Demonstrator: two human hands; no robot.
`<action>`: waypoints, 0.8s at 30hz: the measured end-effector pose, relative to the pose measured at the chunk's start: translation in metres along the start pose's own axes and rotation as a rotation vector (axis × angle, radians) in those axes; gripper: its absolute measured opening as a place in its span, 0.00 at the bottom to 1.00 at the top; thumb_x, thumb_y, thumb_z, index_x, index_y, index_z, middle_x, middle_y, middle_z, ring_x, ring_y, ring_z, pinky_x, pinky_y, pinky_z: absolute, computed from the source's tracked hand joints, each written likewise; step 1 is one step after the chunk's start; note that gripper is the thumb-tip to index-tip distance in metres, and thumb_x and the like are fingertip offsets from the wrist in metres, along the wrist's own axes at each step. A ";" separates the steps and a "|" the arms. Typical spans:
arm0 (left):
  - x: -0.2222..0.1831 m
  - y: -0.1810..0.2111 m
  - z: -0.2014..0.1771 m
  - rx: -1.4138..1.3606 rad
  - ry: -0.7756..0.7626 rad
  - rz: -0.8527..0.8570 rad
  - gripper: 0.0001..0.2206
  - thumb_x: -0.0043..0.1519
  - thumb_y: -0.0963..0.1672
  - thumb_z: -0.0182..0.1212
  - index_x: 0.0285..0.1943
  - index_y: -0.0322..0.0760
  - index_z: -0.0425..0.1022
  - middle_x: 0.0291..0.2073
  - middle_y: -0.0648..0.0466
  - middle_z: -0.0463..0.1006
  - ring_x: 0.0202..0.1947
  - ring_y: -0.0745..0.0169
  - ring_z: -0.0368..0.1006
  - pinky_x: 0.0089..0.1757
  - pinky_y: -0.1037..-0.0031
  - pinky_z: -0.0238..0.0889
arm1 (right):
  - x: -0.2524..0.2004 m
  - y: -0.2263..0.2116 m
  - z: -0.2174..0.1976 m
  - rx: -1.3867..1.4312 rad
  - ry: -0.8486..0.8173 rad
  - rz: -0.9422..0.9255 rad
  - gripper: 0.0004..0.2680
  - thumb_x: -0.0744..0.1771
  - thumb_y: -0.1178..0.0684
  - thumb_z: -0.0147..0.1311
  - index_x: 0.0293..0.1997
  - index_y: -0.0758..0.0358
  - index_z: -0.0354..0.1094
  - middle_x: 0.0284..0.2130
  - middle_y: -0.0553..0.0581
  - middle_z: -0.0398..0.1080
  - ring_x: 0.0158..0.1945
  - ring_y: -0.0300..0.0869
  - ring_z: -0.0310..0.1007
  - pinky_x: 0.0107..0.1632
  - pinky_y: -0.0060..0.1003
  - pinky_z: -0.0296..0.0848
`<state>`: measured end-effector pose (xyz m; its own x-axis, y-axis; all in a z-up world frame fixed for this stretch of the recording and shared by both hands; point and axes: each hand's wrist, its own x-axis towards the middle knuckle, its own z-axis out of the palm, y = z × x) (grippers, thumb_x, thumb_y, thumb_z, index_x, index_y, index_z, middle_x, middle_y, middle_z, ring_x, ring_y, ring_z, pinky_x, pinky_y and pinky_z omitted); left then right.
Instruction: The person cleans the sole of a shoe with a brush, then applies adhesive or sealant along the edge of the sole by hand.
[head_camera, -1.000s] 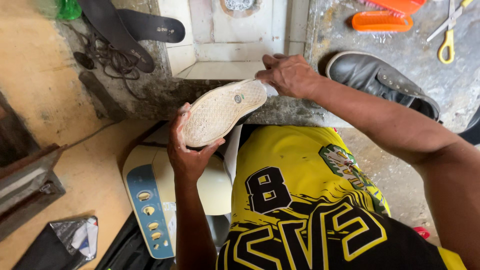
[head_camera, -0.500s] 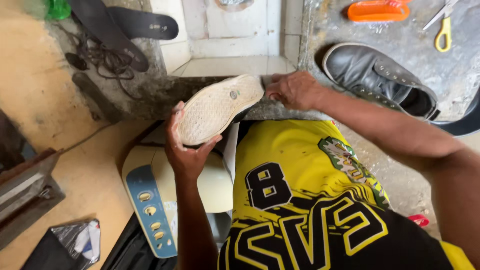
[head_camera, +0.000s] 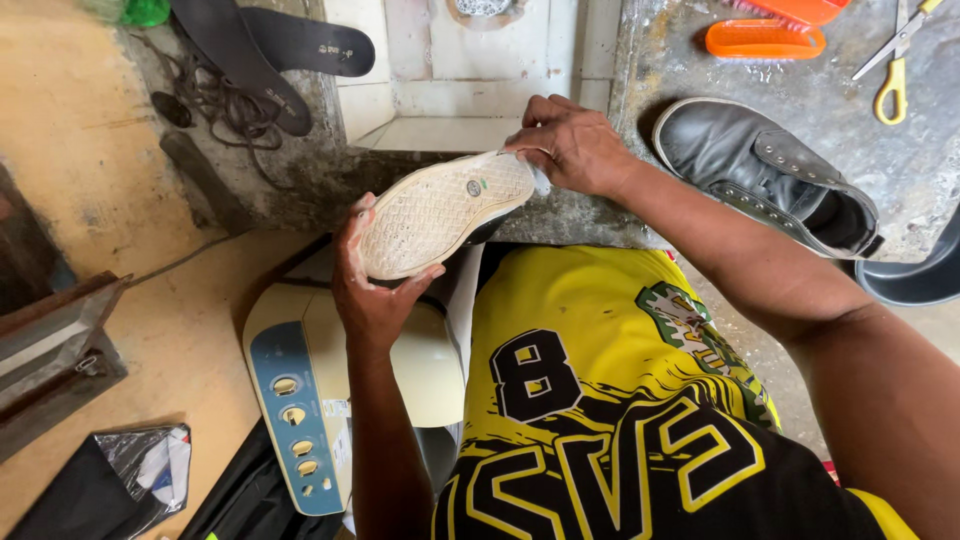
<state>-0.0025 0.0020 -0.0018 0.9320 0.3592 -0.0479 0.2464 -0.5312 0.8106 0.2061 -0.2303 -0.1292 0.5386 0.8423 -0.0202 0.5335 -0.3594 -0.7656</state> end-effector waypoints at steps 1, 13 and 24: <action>0.000 0.000 0.001 -0.020 0.001 -0.006 0.44 0.46 0.40 0.84 0.71 0.33 0.60 0.71 0.41 0.66 0.71 0.45 0.65 0.68 0.59 0.62 | 0.000 0.001 0.000 0.002 -0.003 -0.005 0.09 0.66 0.56 0.60 0.50 0.53 0.79 0.41 0.54 0.71 0.48 0.48 0.73 0.47 0.42 0.74; 0.000 0.003 0.003 0.039 0.011 0.023 0.45 0.45 0.41 0.85 0.72 0.34 0.59 0.71 0.41 0.66 0.71 0.45 0.65 0.68 0.59 0.62 | -0.004 0.008 0.010 -0.245 -0.172 0.061 0.09 0.69 0.53 0.57 0.54 0.46 0.76 0.41 0.51 0.69 0.44 0.45 0.71 0.35 0.41 0.74; -0.003 0.001 0.007 0.057 0.026 0.036 0.47 0.46 0.41 0.85 0.73 0.34 0.57 0.71 0.41 0.66 0.72 0.45 0.65 0.69 0.59 0.61 | -0.019 0.000 0.000 -0.199 -0.396 0.258 0.13 0.64 0.54 0.58 0.53 0.42 0.73 0.40 0.51 0.67 0.49 0.45 0.71 0.45 0.44 0.75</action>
<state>-0.0031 -0.0044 -0.0050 0.9335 0.3586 -0.0037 0.2283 -0.5865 0.7771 0.1960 -0.2466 -0.1289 0.4018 0.7895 -0.4640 0.5504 -0.6131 -0.5667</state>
